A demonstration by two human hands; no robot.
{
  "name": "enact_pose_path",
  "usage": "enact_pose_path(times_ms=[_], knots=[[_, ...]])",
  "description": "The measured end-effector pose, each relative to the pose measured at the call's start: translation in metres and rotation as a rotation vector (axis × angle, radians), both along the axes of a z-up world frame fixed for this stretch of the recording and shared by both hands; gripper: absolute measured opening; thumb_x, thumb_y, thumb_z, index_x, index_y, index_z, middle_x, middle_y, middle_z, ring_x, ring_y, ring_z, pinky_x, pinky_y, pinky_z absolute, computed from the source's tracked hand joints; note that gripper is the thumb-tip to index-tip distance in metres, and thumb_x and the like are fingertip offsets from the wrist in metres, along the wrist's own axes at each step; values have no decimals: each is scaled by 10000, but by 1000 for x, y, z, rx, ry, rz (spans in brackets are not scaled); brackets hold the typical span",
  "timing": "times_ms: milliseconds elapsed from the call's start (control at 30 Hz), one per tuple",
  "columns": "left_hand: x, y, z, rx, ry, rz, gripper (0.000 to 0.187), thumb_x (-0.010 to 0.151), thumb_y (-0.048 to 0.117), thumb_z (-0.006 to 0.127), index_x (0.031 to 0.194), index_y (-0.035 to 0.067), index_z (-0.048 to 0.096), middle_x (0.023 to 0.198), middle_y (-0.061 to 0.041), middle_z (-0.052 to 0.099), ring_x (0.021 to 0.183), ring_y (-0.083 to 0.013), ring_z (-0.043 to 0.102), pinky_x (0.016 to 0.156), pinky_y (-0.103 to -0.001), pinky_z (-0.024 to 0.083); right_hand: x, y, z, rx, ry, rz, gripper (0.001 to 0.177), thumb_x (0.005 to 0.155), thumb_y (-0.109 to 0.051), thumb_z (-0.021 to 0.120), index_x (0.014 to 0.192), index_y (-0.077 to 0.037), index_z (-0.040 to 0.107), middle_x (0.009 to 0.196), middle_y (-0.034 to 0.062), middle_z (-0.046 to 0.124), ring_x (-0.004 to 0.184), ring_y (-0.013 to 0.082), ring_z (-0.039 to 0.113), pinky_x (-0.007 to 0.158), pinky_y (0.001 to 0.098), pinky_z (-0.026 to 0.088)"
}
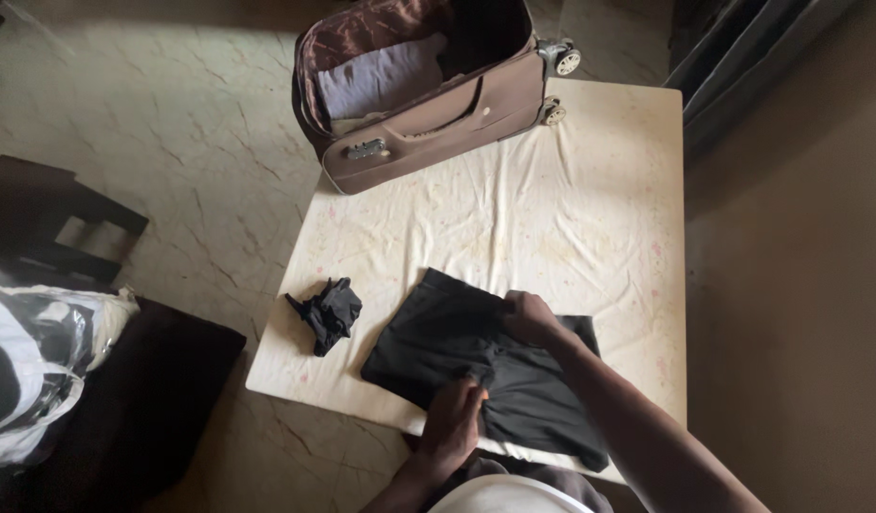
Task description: The person folds a pair of light-colored pants and two black garments on a table, then places each folded item into an open suitcase. The actions include smoothing, folding, and packing the clothes by hand.
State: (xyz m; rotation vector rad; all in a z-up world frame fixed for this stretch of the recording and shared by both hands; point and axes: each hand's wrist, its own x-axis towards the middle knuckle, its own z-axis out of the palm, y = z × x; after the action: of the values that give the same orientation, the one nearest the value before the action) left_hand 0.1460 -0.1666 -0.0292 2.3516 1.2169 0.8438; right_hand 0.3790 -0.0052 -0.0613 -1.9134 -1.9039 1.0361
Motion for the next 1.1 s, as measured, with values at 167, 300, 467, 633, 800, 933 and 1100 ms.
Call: enact_pose_path(times_ms=[167, 300, 467, 633, 800, 933, 1100], knots=[[-16, 8, 32, -17, -67, 268, 288, 871, -10, 575, 1137, 72, 650, 908, -159, 715, 827, -348, 675, 713, -466, 504, 31, -2, 23, 8, 361, -98, 310, 873, -276, 759, 1067, -34, 738, 858, 145, 759, 784, 214, 709, 694, 374, 558], [-23, 18, 42, -415, -315, 469, 241, 938, 46, 534, 1139, 60, 666, 892, -123, 725, 750, -247, 679, 686, -386, 520, 48, -25, 78, -101, 717, -255, 285, 921, -207, 738, 1129, -14, 714, 931, 121, 764, 820, 147, 688, 709, 308, 559], [-28, 55, 47, -788, -1165, 279, 256, 926, 66, 614, 1168, 8, 673, 986, -33, 697, 913, -135, 639, 832, -293, 508, 43, -49, 139, -79, 944, -429, 561, 850, -152, 766, 1375, -169, 567, 1018, 99, 752, 858, 136, 681, 721, 294, 549], [-30, 102, 77, -1009, -1261, 270, 341, 929, 75, 701, 1262, 8, 669, 1023, -18, 629, 911, -124, 584, 793, -278, 448, 62, -72, 166, 87, 833, -349, 534, 819, -75, 809, 1330, -64, 654, 1058, 92, 737, 947, 126, 688, 822, 276, 560], [-18, 127, 120, -681, -747, 197, 446, 780, -3, 704, 1224, 31, 684, 1152, -55, 707, 992, -171, 649, 888, -287, 528, 71, -86, 164, 188, 524, -359, 300, 884, -113, 780, 1172, -38, 746, 1010, 126, 798, 890, 151, 731, 787, 292, 587], [-22, 120, 146, -328, -276, 164, 332, 804, 65, 723, 1134, 28, 703, 1150, -101, 728, 1079, -261, 696, 899, -310, 525, 69, -106, 177, 428, 355, -273, 209, 844, -143, 798, 1021, -34, 770, 1009, 102, 734, 901, 156, 730, 802, 296, 612], [-38, 112, 166, -260, -198, -67, 142, 808, 82, 718, 932, 18, 696, 1217, -202, 639, 1084, -326, 660, 907, -364, 497, 71, -142, 205, 382, 295, -231, 243, 874, -253, 766, 993, -45, 724, 1057, 73, 740, 965, 168, 707, 840, 321, 530]])
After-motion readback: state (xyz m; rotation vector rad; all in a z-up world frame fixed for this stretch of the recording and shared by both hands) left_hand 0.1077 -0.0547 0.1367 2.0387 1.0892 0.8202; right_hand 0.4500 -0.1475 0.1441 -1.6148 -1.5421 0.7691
